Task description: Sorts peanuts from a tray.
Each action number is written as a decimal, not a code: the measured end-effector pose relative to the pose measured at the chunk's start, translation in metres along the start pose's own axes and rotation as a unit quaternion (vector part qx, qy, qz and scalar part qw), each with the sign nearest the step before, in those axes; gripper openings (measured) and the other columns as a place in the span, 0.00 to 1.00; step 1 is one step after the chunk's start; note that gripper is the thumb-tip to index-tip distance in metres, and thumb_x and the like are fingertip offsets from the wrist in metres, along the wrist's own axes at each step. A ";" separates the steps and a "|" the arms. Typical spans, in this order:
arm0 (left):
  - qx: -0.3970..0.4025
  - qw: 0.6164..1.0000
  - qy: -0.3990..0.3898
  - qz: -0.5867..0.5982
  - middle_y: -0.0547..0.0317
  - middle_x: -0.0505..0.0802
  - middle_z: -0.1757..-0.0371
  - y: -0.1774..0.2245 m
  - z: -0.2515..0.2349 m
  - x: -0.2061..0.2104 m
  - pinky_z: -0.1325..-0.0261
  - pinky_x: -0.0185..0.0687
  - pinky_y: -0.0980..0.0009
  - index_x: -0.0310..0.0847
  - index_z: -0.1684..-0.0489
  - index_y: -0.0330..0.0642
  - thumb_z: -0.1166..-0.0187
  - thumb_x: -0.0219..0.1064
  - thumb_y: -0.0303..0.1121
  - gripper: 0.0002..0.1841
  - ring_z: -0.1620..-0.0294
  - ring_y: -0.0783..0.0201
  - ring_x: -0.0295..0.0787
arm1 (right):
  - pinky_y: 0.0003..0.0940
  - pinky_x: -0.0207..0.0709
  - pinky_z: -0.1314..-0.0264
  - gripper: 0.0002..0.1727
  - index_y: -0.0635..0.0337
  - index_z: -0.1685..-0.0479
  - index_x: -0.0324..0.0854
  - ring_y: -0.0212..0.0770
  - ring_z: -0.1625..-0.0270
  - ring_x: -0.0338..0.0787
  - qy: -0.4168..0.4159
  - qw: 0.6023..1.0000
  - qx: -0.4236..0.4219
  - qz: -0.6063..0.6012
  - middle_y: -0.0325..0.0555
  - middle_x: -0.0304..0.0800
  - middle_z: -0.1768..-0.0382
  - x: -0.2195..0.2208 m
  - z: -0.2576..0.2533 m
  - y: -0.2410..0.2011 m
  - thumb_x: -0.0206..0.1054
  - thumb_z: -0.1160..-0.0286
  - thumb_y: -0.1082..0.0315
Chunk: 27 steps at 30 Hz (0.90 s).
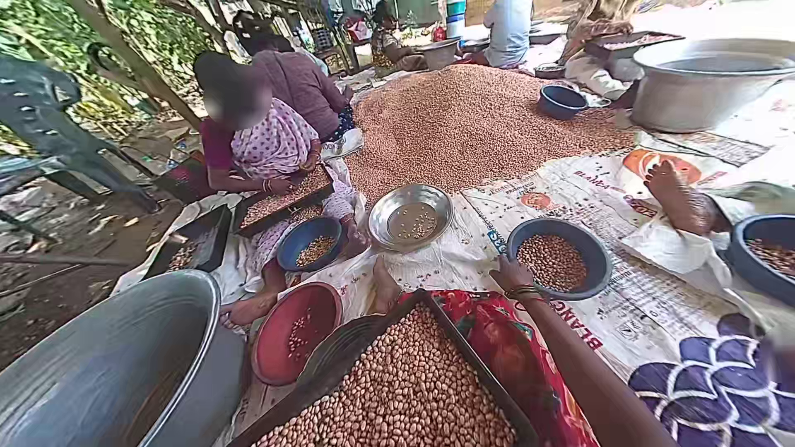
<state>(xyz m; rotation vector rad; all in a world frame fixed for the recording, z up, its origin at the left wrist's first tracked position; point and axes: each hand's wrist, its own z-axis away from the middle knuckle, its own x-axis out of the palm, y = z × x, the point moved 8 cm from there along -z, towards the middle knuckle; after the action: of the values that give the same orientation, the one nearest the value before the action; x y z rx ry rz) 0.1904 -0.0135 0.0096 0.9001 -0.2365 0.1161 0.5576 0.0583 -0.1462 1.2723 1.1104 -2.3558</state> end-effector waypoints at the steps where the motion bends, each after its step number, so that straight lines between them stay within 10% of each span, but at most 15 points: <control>1: 0.018 0.998 -0.051 -0.038 0.50 0.84 0.58 0.008 -0.006 0.021 0.56 0.75 0.84 0.71 0.41 0.19 0.08 0.40 0.23 0.16 0.63 0.74 0.81 | 0.77 0.57 0.20 0.37 0.64 0.11 0.62 0.78 0.17 0.67 -0.004 0.999 0.038 0.001 0.78 0.67 0.19 0.006 -0.010 0.031 0.65 0.17 0.57; 6: 0.104 0.981 -0.160 -0.040 0.61 0.91 0.72 -0.008 -0.104 0.077 0.86 0.73 0.82 0.75 0.51 0.40 0.03 0.32 0.42 0.24 0.84 0.75 0.82 | 0.74 0.64 0.23 0.41 0.59 0.07 0.56 0.78 0.20 0.71 -0.044 0.998 0.040 -0.006 0.77 0.69 0.20 0.039 0.008 0.039 0.66 0.18 0.54; 8: 0.104 0.968 -0.171 -0.148 0.52 0.91 0.45 -0.003 -0.106 0.141 0.63 0.85 0.67 0.72 0.33 0.43 0.03 0.35 0.47 0.23 0.57 0.62 0.91 | 0.69 0.67 0.22 0.39 0.58 0.08 0.57 0.73 0.21 0.75 -0.081 0.996 0.025 -0.036 0.74 0.70 0.19 0.054 0.016 0.022 0.63 0.16 0.53; 10: 0.089 0.939 -0.247 -0.225 0.43 0.50 0.04 -0.004 -0.102 0.180 0.14 0.57 0.44 0.37 0.03 0.43 0.03 0.35 0.47 0.32 0.07 0.47 0.53 | 0.68 0.70 0.23 0.36 0.62 0.11 0.61 0.71 0.24 0.79 -0.105 0.992 0.005 -0.065 0.73 0.75 0.23 0.067 0.017 0.013 0.62 0.14 0.53; 12: 0.147 0.910 -0.262 -0.284 0.36 0.42 0.04 -0.004 -0.105 0.176 0.08 0.43 0.45 0.32 0.04 0.34 0.04 0.40 0.42 0.34 0.04 0.44 0.40 | 0.66 0.69 0.22 0.33 0.63 0.13 0.65 0.67 0.24 0.81 -0.114 0.990 0.001 -0.086 0.70 0.80 0.27 0.069 0.015 0.017 0.60 0.12 0.55; 16: 0.259 0.883 -0.147 -0.363 0.30 0.71 0.15 0.014 -0.133 0.044 0.11 0.58 0.56 0.62 0.16 0.22 0.11 0.52 0.31 0.27 0.13 0.46 0.66 | 0.62 0.65 0.17 0.30 0.67 0.14 0.66 0.65 0.20 0.78 -0.088 0.988 0.005 -0.130 0.70 0.79 0.25 0.052 0.022 0.032 0.57 0.09 0.59; 19: 0.291 0.874 0.038 -0.387 0.20 0.69 0.17 0.038 -0.131 -0.115 0.12 0.57 0.51 0.60 0.17 0.17 0.09 0.50 0.30 0.27 0.13 0.37 0.66 | 0.59 0.69 0.20 0.26 0.69 0.17 0.69 0.64 0.25 0.82 -0.038 0.989 -0.039 -0.140 0.69 0.82 0.29 0.031 0.033 0.008 0.53 0.08 0.64; 23: 0.242 0.881 0.243 -0.326 0.20 0.66 0.15 0.027 -0.084 -0.289 0.12 0.57 0.56 0.57 0.16 0.16 0.08 0.47 0.34 0.29 0.13 0.43 0.64 | 0.47 0.73 0.22 0.23 0.75 0.26 0.75 0.57 0.28 0.86 -0.051 0.946 -0.279 -0.157 0.70 0.84 0.31 0.029 0.083 -0.114 0.58 0.12 0.68; 27: 0.156 0.926 0.320 -0.125 0.38 0.78 0.23 -0.039 -0.054 -0.353 0.33 0.78 0.62 0.63 0.19 0.28 0.07 0.47 0.39 0.26 0.33 0.58 0.82 | 0.52 0.70 0.18 0.23 0.72 0.29 0.81 0.60 0.25 0.83 -0.206 0.826 -0.521 -0.057 0.67 0.86 0.31 0.109 0.175 -0.238 0.60 0.14 0.64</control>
<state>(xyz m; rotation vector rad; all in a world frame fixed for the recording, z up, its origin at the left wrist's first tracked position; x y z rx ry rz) -0.1349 0.0045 -0.1414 1.1515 0.5218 0.2076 0.2609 0.1095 -0.0544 0.2802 1.8933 -1.4589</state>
